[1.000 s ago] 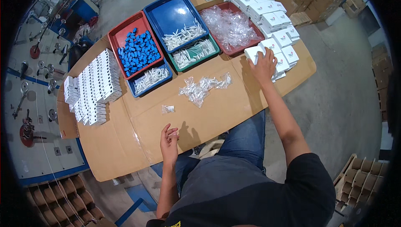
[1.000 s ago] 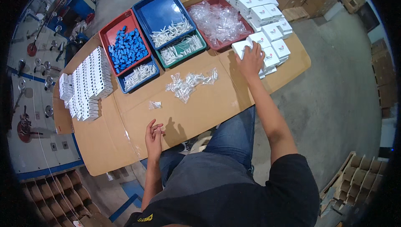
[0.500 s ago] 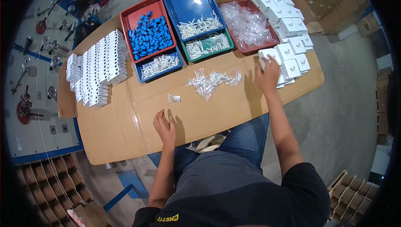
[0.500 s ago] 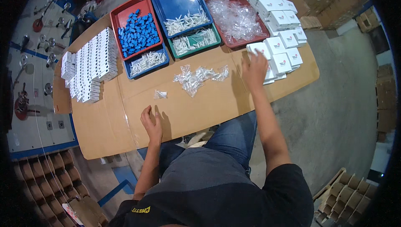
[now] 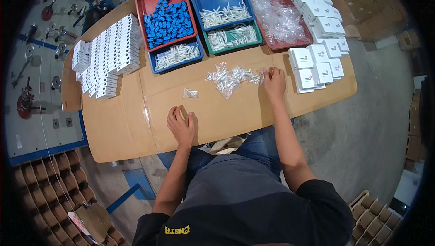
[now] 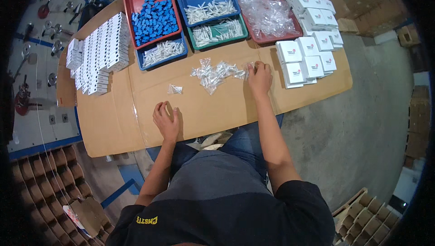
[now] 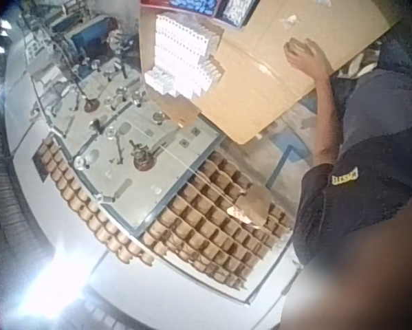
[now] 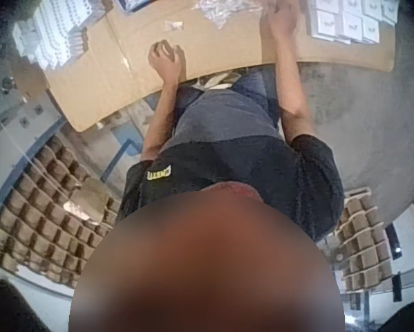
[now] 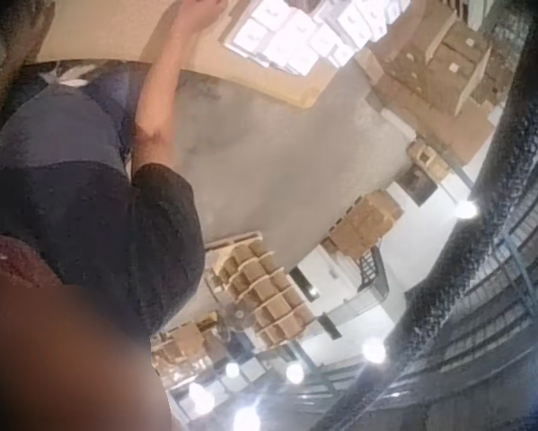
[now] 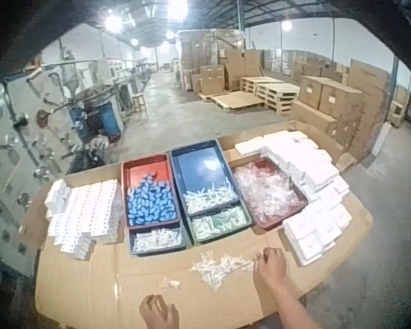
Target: Organizing and packaging small electrical or electronic components into white boxes for shipment or inventory.
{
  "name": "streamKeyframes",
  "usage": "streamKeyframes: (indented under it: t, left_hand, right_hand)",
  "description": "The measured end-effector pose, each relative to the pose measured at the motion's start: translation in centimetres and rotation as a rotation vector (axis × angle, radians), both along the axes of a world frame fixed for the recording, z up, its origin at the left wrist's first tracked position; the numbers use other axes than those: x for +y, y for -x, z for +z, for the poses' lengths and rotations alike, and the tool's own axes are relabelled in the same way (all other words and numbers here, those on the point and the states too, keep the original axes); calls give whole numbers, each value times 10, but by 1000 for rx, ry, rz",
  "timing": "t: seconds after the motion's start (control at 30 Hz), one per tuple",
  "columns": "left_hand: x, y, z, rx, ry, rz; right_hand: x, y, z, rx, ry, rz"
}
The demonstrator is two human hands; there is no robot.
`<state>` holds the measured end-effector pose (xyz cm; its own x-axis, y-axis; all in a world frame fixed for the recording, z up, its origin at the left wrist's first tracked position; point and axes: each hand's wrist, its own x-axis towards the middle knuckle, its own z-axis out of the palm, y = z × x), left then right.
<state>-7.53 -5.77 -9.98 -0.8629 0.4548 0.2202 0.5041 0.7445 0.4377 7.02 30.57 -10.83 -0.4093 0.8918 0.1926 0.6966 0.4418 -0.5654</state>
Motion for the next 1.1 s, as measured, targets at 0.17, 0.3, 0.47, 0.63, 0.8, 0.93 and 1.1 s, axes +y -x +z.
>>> streamKeyframes:
  t: [0.17,0.3,0.47,0.63,0.8,0.93,1.1]
  left_hand:
    - [-5,1,-4,-7,-9,9]
    - [-2,-1,-5,5,-24,2]
    - [-10,5,-12,-58,-172,56]
    - [1,28,-12,-68,-290,88]
    - [15,60,-4,-9,-291,129]
    - [0,76,-16,33,-210,156]
    - [8,69,-10,121,-127,149]
  right_hand:
    - [4,6,-7,-14,-102,77]
    - [21,-4,-26,376,356,90]
    - [10,-10,0,863,768,57]
    - [6,-18,24,966,1138,68]
    - [5,-19,26,935,1198,118]
    - [-5,-6,40,884,1185,187]
    - [-3,0,40,840,1153,203]
